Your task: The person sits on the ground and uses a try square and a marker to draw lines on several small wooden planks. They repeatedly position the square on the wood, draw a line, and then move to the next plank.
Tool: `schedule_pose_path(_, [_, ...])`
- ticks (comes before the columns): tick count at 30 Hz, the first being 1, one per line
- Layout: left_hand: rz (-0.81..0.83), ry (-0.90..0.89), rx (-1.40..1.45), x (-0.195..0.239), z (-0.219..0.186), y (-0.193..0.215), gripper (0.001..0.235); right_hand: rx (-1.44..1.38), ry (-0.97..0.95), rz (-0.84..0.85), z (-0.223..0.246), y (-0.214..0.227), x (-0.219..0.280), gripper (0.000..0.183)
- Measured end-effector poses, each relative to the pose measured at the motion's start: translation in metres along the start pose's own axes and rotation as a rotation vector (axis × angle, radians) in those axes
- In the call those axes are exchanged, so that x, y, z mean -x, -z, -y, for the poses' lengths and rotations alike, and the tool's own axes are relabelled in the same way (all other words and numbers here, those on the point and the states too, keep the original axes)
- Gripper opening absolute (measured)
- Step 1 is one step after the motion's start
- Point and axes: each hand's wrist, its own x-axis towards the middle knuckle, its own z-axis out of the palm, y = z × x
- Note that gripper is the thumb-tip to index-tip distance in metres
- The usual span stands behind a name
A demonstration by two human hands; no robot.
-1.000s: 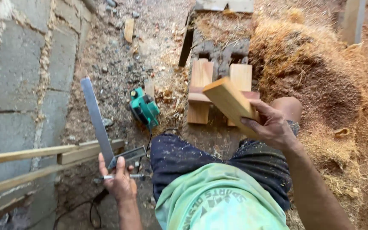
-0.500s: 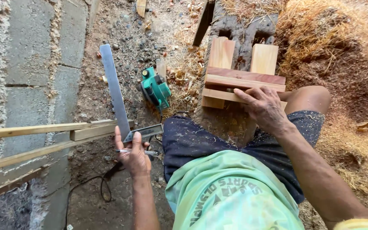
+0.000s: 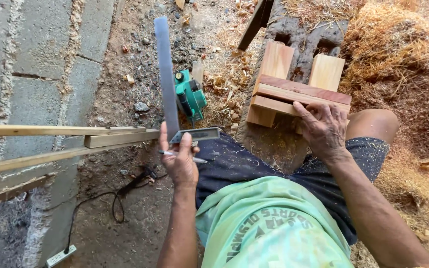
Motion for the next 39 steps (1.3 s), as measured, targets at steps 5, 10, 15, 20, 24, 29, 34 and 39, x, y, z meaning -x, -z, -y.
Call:
schedule_pose_path(5, [0.112,0.003,0.001,0.003,0.005,-0.031,0.07,0.035,0.021,-0.085,0.001,-0.004,0.003,0.054])
schedule_pose_path(10, [0.159,0.06,-0.047,0.006,0.032,-0.056,0.07,0.051,-0.006,-0.092,-0.004,-0.003,-0.014,0.068])
schedule_pose_path(15, [0.194,0.086,-0.053,0.007,0.079,-0.088,0.071,0.017,0.004,0.009,-0.002,0.01,-0.056,0.121])
schedule_pose_path(20, [0.236,0.112,-0.101,0.005,0.11,-0.11,0.07,0.06,0.082,0.254,-0.01,-0.002,-0.07,0.129])
schedule_pose_path(24, [0.294,0.139,0.011,0.004,0.125,-0.117,0.071,0.031,0.15,0.212,-0.001,-0.002,-0.069,0.117])
schedule_pose_path(29, [0.304,0.141,0.009,0.005,0.133,-0.123,0.069,0.06,0.234,0.148,-0.003,-0.005,-0.067,0.099])
schedule_pose_path(34, [0.318,0.121,-0.008,0.005,0.133,-0.122,0.069,0.052,0.229,0.203,-0.003,-0.006,-0.07,0.102])
schedule_pose_path(39, [0.329,0.121,-0.034,0.004,0.135,-0.122,0.071,0.116,0.234,0.281,0.001,-0.001,-0.075,0.106])
